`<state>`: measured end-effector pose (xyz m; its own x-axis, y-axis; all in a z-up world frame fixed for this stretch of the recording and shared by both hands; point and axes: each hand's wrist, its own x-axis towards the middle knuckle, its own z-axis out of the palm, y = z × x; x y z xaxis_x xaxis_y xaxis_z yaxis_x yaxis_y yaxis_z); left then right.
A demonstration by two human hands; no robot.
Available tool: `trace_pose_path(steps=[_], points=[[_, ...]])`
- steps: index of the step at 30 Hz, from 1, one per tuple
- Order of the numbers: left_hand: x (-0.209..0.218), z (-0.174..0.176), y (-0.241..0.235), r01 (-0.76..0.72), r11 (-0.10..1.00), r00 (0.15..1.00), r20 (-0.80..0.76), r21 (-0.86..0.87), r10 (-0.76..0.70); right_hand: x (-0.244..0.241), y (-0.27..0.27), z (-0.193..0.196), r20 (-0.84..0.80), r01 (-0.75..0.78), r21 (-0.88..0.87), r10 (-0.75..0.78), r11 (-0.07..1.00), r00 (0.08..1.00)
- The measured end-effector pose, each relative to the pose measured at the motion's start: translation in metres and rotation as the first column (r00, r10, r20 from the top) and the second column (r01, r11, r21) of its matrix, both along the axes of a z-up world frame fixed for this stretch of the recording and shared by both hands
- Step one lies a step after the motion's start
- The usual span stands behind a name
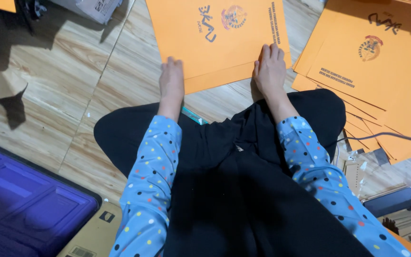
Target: Folding the flaps of yellow envelopes and applying adhesive using a glue stick
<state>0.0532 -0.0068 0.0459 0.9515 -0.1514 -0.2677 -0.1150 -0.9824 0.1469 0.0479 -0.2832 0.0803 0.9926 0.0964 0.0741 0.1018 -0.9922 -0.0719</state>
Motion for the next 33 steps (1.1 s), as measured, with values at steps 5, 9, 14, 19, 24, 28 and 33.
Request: trace_pose_path(steps=[5,9,14,19,24,28,33], points=[[-0.035,0.012,0.009,-0.656,0.671,0.722,-0.031,-0.345,0.691,-0.001,-0.014,-0.017,0.102,0.060,0.121,-0.072,0.991,0.992],[-0.050,0.004,0.000,-0.689,0.618,0.683,-0.053,-0.378,0.728,-0.002,-0.024,-0.018,0.006,0.206,0.158,-0.209,0.966,0.978],[-0.060,-0.009,-0.004,-0.681,0.594,0.671,-0.040,-0.429,0.740,-0.001,-0.032,-0.025,-0.083,0.427,0.237,-0.419,0.873,0.904],[-0.060,-0.016,-0.001,-0.692,0.580,0.669,-0.080,-0.430,0.739,0.000,-0.038,-0.036,-0.052,0.425,0.242,-0.426,0.872,0.903],[-0.060,-0.018,0.001,-0.685,0.593,0.679,-0.075,-0.423,0.730,0.001,-0.040,-0.030,-0.115,0.461,0.299,-0.448,0.835,0.886],[-0.061,-0.018,0.000,-0.719,0.520,0.630,-0.115,-0.462,0.768,0.001,-0.041,-0.031,-0.086,0.459,0.354,-0.461,0.815,0.883],[-0.063,-0.007,-0.005,-0.661,0.608,0.696,-0.059,-0.440,0.715,0.001,-0.044,-0.036,-0.054,0.428,0.346,-0.437,0.835,0.898]])
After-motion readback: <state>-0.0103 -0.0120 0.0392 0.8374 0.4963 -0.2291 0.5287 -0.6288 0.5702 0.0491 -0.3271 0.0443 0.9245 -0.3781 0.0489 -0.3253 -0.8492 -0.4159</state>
